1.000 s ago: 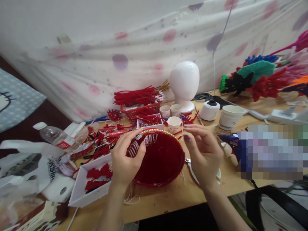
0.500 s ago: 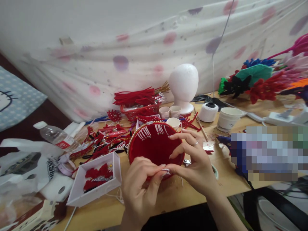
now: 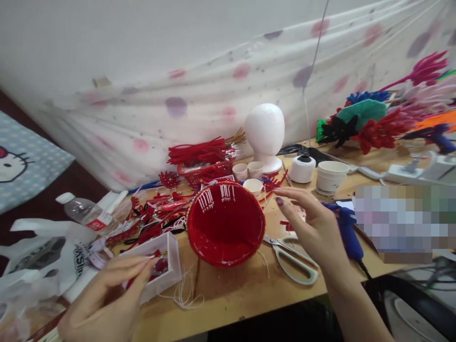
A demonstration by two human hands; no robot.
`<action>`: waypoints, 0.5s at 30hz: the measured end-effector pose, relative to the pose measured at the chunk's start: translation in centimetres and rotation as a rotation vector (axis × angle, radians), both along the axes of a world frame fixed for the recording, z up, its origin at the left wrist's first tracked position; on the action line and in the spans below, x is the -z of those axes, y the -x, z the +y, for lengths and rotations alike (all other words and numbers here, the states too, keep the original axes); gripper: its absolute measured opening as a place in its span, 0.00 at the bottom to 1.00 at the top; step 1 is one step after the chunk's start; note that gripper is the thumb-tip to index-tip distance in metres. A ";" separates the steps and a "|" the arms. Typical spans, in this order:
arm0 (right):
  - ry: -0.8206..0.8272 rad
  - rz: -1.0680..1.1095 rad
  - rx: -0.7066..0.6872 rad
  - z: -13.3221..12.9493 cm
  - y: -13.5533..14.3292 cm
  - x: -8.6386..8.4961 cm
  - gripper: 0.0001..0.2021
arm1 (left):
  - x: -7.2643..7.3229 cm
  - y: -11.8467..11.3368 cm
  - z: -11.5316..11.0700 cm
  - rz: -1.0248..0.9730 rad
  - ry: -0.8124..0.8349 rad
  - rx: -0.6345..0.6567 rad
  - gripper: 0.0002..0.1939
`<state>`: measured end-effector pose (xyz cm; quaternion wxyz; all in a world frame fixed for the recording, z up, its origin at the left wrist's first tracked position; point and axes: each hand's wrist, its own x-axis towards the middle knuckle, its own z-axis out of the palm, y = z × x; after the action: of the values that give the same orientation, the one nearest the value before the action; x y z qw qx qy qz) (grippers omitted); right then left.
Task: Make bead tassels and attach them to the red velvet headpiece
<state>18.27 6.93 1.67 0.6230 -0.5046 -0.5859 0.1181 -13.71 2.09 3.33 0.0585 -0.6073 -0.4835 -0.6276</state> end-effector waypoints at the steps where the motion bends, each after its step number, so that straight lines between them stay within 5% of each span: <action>1: 0.019 -0.056 -0.023 0.8 0.4 -0.1 0.11 | 0.1 0.9 0.6 -0.050 -0.015 0.022 0.09; 3: 0.074 -0.144 -0.075 2.8 1.4 -0.2 0.20 | 0.2 2.6 2.1 -0.043 0.051 -0.080 0.09; 5: 0.178 -0.165 -0.131 5.0 2.4 0.1 0.30 | 0.0 4.0 3.7 0.199 0.287 -0.200 0.12; 7: 0.217 -0.159 -0.150 6.7 3.1 0.7 0.31 | -0.4 4.7 5.0 0.397 0.324 -0.263 0.15; 10: 0.211 -0.161 -0.189 7.7 3.7 1.4 0.22 | -0.8 3.9 6.2 0.379 0.346 -0.208 0.16; 13: 0.175 -0.175 -0.227 7.1 4.2 1.5 0.16 | -1.0 0.9 7.5 0.114 0.401 -0.113 0.13; 15: 0.153 -0.189 -0.248 6.5 4.6 1.2 0.16 | -1.1 -1.6 8.7 -0.012 0.393 0.102 0.20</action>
<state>13.72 13.41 0.46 0.5058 -0.4832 -0.6889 0.1901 -12.07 10.78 4.40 -0.0957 -0.6271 -0.5656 -0.5270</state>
